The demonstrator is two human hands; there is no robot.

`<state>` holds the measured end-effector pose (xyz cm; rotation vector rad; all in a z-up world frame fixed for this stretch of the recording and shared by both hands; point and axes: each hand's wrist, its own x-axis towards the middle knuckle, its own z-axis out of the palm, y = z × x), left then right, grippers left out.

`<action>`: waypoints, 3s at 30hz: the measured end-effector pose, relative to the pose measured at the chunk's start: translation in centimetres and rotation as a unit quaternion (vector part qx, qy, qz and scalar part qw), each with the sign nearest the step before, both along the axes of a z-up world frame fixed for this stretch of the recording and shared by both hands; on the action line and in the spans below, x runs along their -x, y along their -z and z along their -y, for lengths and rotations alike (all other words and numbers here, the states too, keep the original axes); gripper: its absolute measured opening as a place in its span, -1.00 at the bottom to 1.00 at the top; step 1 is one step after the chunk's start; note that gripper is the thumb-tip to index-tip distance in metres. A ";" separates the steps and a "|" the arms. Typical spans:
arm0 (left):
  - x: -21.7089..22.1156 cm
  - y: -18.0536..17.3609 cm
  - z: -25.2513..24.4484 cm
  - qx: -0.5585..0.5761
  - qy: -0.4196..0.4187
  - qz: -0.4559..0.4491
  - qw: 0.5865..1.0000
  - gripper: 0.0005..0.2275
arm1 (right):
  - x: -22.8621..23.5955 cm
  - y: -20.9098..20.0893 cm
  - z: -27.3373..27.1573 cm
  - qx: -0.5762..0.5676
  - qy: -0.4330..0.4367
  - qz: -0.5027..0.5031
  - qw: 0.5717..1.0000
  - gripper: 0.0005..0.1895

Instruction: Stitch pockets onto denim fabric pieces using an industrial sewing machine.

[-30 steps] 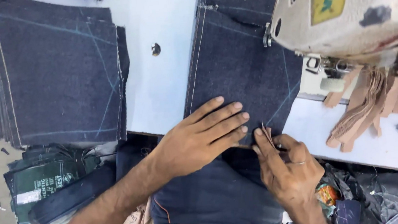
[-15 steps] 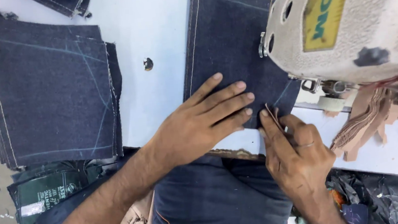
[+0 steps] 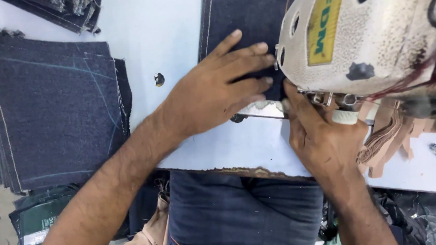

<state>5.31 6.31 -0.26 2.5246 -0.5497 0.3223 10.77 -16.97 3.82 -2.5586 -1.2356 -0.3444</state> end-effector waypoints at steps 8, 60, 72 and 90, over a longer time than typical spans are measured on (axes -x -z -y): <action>-3.3 -0.1 -1.5 0.017 0.007 -0.008 1.000 -0.80 | -1.8 4.3 2.3 0.232 0.003 0.235 0.944 -0.70; 12.8 -5.9 10.8 0.426 -0.041 -0.222 0.876 -0.54 | 13.4 0.6 9.3 -0.588 0.086 -0.679 0.431 -0.68; 12.9 -4.6 10.1 0.478 -0.072 -0.277 0.831 -0.81 | 13.4 0.1 8.4 -0.470 0.081 -0.621 0.622 -0.64; 13.7 -3.5 9.9 0.584 -0.096 -0.268 0.761 -0.72 | 13.5 0.3 7.0 -0.375 0.179 -0.542 0.730 -0.86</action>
